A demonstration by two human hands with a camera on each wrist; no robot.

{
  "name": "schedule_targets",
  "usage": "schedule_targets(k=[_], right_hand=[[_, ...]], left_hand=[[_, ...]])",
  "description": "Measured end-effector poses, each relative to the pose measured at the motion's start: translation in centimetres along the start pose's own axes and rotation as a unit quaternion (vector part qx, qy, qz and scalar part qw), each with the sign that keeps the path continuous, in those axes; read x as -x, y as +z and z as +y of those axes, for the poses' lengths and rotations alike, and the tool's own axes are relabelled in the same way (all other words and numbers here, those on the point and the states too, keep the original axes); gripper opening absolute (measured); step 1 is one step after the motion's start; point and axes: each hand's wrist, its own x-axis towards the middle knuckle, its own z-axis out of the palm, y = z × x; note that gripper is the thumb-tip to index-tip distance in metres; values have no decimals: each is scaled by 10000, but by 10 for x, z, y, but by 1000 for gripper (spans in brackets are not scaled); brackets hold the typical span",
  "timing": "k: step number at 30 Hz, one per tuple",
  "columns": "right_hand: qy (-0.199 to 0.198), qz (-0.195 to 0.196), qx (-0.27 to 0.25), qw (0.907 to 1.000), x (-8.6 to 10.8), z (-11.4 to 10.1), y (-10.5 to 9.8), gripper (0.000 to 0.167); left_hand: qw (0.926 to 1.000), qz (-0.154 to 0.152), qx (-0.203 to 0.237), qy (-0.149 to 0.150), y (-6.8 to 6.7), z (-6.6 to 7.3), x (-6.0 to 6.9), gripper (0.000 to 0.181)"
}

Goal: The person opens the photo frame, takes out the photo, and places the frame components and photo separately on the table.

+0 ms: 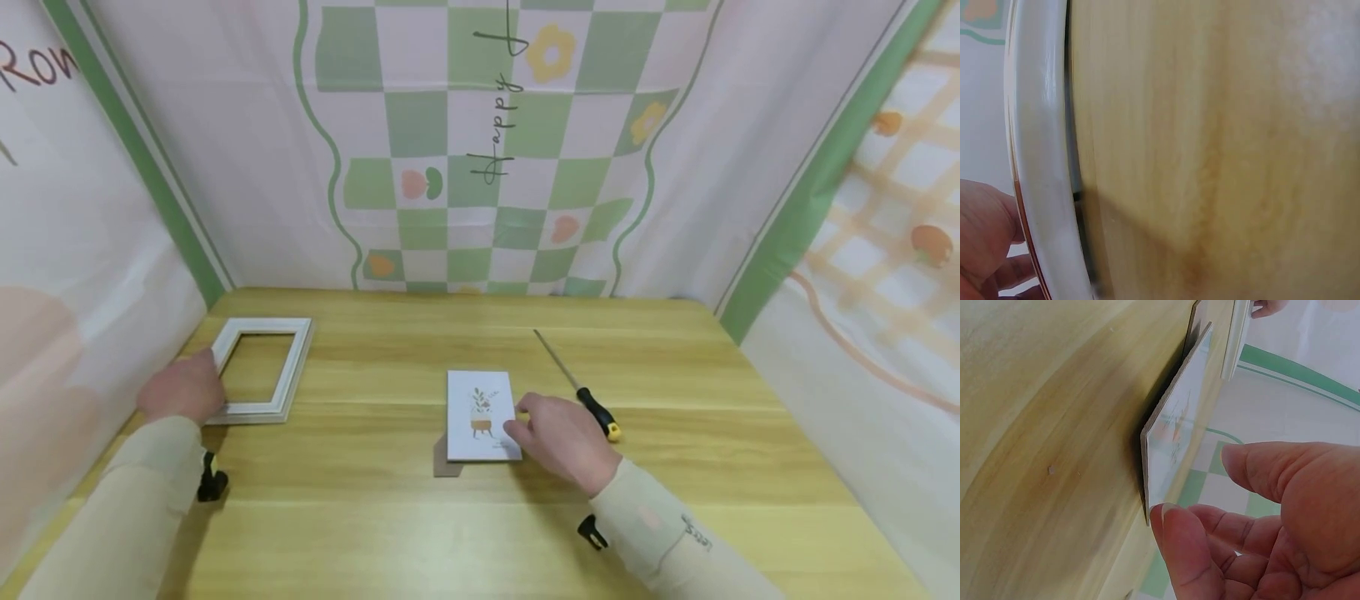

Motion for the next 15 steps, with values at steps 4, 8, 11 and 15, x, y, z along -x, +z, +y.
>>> schedule_targets(k=[4,8,11,15], right_hand=[[13,-4,40,10000,-1,1,1,37],[8,1,38,10000,-2,2,0,28],[-11,40,12,10000,-3,2,0,26],[-34,92,2,10000,-4,2,0,34]], left_hand=[[10000,-35,66,-40,-1,3,2,51],[9997,174,52,181,-7,17,8,63],[9989,318,-8,345,-14,41,15,69],[9959,584,8,698,-18,82,27,67]])
